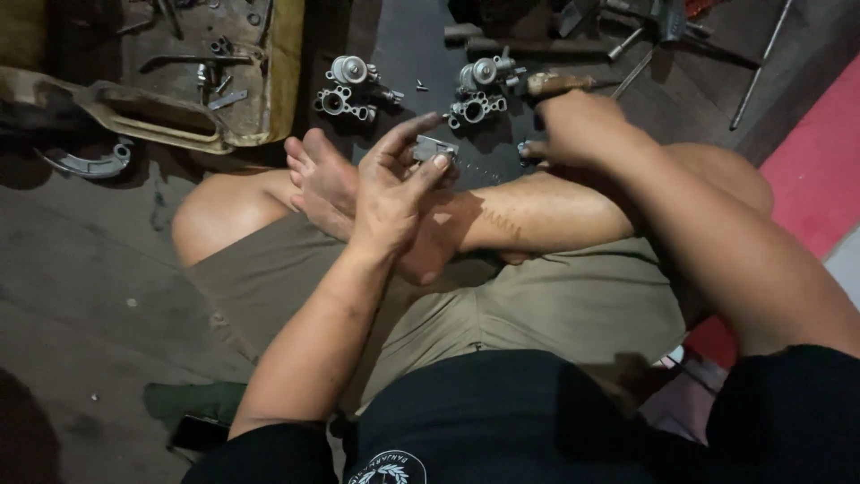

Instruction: Assembling a motorcycle carburetor by installing small internal components and fastening them with a screwdriver.

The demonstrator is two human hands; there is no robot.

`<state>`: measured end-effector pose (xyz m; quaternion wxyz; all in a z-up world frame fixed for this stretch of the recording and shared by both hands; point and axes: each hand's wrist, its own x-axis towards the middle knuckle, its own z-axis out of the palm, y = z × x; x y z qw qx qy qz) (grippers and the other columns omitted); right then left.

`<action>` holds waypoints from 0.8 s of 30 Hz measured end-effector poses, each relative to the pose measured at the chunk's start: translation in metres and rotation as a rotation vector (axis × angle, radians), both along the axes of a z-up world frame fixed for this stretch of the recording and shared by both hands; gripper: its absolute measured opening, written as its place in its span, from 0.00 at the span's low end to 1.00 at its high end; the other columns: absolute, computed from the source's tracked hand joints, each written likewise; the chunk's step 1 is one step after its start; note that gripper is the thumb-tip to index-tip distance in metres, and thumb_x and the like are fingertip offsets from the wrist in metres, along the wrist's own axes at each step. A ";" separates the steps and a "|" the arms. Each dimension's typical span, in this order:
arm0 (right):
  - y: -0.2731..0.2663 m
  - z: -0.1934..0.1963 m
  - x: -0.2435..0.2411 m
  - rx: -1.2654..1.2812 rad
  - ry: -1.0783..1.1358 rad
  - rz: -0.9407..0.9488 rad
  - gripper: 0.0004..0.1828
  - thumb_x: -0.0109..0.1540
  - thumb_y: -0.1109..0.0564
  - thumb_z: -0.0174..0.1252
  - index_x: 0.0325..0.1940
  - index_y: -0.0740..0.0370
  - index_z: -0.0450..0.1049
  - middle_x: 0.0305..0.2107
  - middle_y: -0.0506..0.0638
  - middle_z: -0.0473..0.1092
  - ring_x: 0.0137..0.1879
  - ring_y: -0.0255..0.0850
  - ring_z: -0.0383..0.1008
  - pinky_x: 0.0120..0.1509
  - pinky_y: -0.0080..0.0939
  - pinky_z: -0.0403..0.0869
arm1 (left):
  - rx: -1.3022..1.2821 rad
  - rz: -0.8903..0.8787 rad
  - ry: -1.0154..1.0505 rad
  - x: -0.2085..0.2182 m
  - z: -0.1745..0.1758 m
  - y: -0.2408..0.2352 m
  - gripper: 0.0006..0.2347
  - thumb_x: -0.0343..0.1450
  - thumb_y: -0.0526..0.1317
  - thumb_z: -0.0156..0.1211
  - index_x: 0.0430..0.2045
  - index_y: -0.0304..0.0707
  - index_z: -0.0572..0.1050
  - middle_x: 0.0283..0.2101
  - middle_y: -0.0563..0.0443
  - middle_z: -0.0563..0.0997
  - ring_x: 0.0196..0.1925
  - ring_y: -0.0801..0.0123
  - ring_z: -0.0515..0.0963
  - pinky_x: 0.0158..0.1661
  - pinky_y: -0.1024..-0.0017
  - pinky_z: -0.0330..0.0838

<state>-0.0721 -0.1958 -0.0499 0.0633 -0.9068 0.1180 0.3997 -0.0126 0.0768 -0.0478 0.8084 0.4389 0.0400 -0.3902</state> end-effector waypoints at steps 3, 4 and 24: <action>0.002 -0.038 -0.005 -0.018 0.061 -0.038 0.27 0.58 0.41 0.66 0.43 0.71 0.84 0.34 0.69 0.80 0.46 0.67 0.82 0.47 0.67 0.79 | -0.050 0.065 -0.012 -0.002 -0.012 -0.001 0.21 0.71 0.27 0.64 0.60 0.26 0.70 0.34 0.41 0.81 0.34 0.60 0.87 0.27 0.69 0.86; 0.002 -0.050 -0.009 0.003 0.033 -0.096 0.28 0.57 0.42 0.67 0.42 0.73 0.83 0.33 0.71 0.79 0.44 0.69 0.82 0.45 0.68 0.79 | -0.043 0.061 -0.015 -0.002 -0.013 -0.001 0.21 0.71 0.27 0.64 0.60 0.26 0.70 0.34 0.41 0.82 0.34 0.61 0.87 0.27 0.70 0.86; 0.050 0.062 -0.060 0.892 -0.662 -0.872 0.15 0.60 0.69 0.63 0.50 0.75 0.72 0.44 0.67 0.73 0.44 0.49 0.79 0.40 0.48 0.80 | -0.057 0.037 0.002 -0.007 -0.010 -0.004 0.19 0.70 0.27 0.65 0.57 0.25 0.72 0.31 0.40 0.81 0.33 0.58 0.87 0.29 0.67 0.87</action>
